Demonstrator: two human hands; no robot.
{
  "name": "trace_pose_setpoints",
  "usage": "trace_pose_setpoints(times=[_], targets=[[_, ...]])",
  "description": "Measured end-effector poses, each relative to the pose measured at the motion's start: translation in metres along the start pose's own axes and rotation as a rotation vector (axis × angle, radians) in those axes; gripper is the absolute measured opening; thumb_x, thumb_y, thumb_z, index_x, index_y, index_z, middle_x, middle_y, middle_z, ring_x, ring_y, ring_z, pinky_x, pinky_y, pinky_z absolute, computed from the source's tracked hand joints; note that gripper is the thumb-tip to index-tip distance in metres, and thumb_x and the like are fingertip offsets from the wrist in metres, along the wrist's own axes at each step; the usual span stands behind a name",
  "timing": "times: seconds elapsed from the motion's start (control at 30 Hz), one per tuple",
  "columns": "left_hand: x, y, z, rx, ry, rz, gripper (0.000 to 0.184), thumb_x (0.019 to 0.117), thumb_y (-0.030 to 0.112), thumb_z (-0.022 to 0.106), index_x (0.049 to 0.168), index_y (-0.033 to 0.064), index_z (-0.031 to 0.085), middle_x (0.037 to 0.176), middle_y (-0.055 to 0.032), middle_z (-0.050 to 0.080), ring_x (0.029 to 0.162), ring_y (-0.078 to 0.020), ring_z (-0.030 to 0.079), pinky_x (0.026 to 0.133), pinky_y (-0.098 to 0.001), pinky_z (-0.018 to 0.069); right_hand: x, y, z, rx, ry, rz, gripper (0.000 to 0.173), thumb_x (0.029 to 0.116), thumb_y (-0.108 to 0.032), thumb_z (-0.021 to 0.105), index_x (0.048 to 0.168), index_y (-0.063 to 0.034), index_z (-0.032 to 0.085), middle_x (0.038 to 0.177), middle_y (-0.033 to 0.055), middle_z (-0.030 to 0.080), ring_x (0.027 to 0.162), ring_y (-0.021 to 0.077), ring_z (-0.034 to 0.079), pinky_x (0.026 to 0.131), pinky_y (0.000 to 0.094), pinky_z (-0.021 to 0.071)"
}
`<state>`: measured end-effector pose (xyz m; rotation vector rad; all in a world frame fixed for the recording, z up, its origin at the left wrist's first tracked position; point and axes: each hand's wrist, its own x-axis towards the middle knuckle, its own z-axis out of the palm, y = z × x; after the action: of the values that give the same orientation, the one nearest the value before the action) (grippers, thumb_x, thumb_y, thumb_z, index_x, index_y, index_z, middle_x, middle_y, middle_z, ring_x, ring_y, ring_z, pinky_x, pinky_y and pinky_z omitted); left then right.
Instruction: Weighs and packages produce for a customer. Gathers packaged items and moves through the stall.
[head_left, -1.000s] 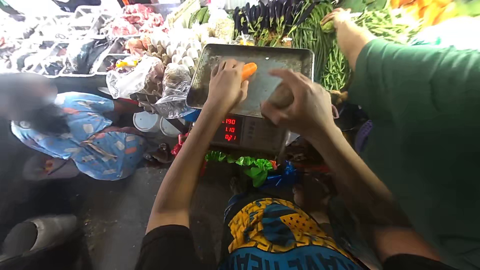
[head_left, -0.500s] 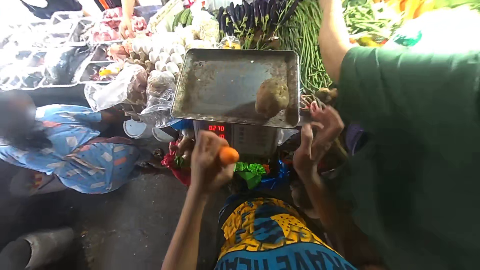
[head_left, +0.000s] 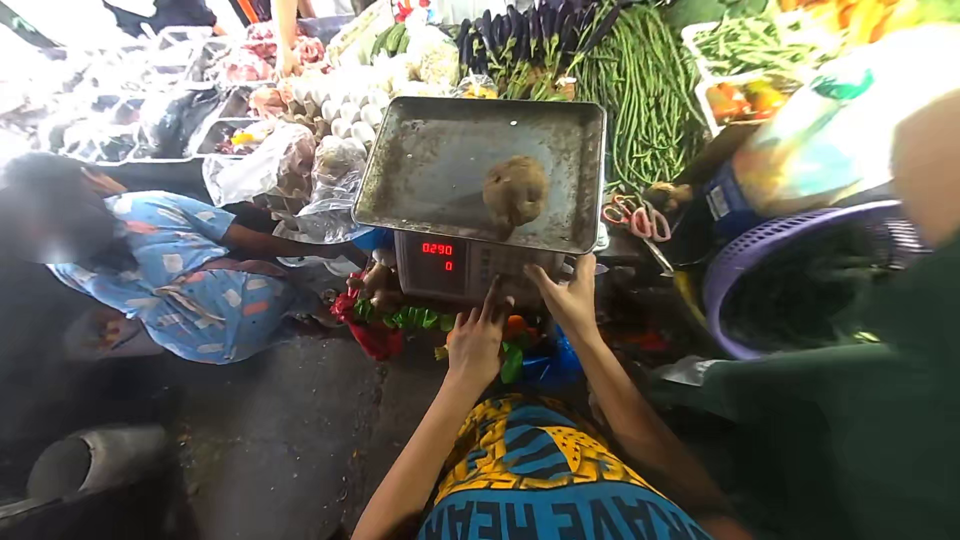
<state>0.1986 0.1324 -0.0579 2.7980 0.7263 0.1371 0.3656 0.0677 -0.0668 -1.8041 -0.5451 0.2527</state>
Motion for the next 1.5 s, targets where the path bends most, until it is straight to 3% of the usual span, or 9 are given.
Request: trace_pose_setpoints(times=[0.13,0.37,0.5,0.57,0.73,0.83,1.07,1.2,1.5], targets=[[0.002,0.001,-0.001,0.055,0.011,-0.054,0.084,0.0753,0.002,0.074,0.153,0.0222,0.05,0.157,-0.0012,0.048,0.115,-0.0277,0.066,0.091,-0.0481,0.0522,-0.009,0.002,0.0,-0.09,-0.016,-0.096,0.103,0.0738,-0.058,0.081,0.148,0.0021,0.041,0.143,0.0257,0.047,0.131,0.034,0.05,0.106,0.0501,0.0465],[0.001,0.002,0.003,-0.003,0.023,-0.044,0.073,0.0686,0.003,0.077,0.14,0.0143,0.063,0.15,-0.0139,0.054,0.119,-0.0358,0.063,0.094,-0.0521,0.0516,-0.011,0.011,0.006,-0.114,0.018,-0.126,0.099,0.0745,-0.054,0.084,0.144,0.0038,0.043,0.143,0.0261,0.047,0.132,0.0365,0.049,0.107,0.0524,0.0451],[-0.001,-0.006,0.022,-0.017,0.16,-0.006,0.092,0.0683,0.009,0.08,0.154,0.0194,0.048,0.155,-0.0079,0.05,0.115,-0.0327,0.067,0.088,-0.051,0.0547,0.016,0.029,-0.034,0.035,-0.03,-0.043,0.056,0.1004,-0.039,0.061,0.14,0.0,0.052,0.134,0.0175,0.061,0.121,0.0223,0.062,0.099,0.0418,0.054],[-0.002,-0.006,0.027,0.018,0.195,-0.006,0.089,0.071,0.011,0.079,0.154,0.0198,0.049,0.155,-0.0065,0.05,0.114,-0.0322,0.068,0.087,-0.0506,0.0556,0.044,0.052,-0.051,-0.113,-0.006,0.032,0.042,0.1078,-0.03,0.047,0.135,0.0001,0.057,0.131,0.0203,0.063,0.117,0.0277,0.065,0.099,0.0466,0.0537],[0.0,-0.003,0.023,0.063,0.144,-0.022,0.085,0.0728,0.012,0.08,0.153,0.0197,0.051,0.154,-0.0084,0.051,0.113,-0.0345,0.068,0.088,-0.0532,0.0541,0.12,0.111,-0.057,-0.595,-0.087,-0.01,0.032,0.0957,-0.016,0.065,0.121,0.0034,0.067,0.132,0.0282,0.06,0.128,0.0492,0.053,0.104,0.0674,0.0412],[0.0,-0.003,0.024,0.077,0.152,-0.021,0.086,0.0723,0.013,0.08,0.153,0.0199,0.051,0.155,-0.0082,0.05,0.111,-0.0338,0.068,0.088,-0.0515,0.0543,0.141,0.12,-0.044,-0.776,-0.119,-0.183,0.044,0.0985,-0.028,0.052,0.135,-0.0044,0.061,0.146,0.0196,0.056,0.14,0.0434,0.046,0.113,0.065,0.0326],[-0.001,-0.001,0.024,0.085,0.177,-0.023,0.085,0.0695,0.01,0.081,0.15,0.0182,0.055,0.154,-0.0103,0.052,0.108,-0.0338,0.069,0.085,-0.0503,0.0554,0.148,0.125,-0.043,-0.684,-0.076,-0.175,0.055,0.0978,-0.033,0.047,0.147,-0.0106,0.053,0.139,0.0161,0.063,0.136,0.0425,0.05,0.113,0.0653,0.0316],[-0.001,-0.001,0.025,0.084,0.166,-0.042,0.084,0.0703,0.011,0.08,0.15,0.0203,0.055,0.154,-0.0099,0.051,0.108,-0.0337,0.069,0.085,-0.0498,0.0556,0.107,0.125,-0.041,-0.64,0.021,-0.266,0.044,0.0998,-0.028,0.046,0.136,-0.0087,0.063,0.14,0.0215,0.058,0.129,0.0479,0.05,0.098,0.0683,0.0389],[-0.001,0.001,0.022,0.077,0.119,-0.062,0.086,0.0723,0.012,0.079,0.153,0.024,0.051,0.156,-0.0081,0.049,0.115,-0.0331,0.067,0.088,-0.0482,0.0551,0.082,0.123,-0.033,-0.772,-0.187,-0.372,0.043,0.0997,-0.033,0.044,0.129,-0.0186,0.071,0.164,0.0157,0.037,0.15,0.0432,0.03,0.112,0.0685,0.0266]])
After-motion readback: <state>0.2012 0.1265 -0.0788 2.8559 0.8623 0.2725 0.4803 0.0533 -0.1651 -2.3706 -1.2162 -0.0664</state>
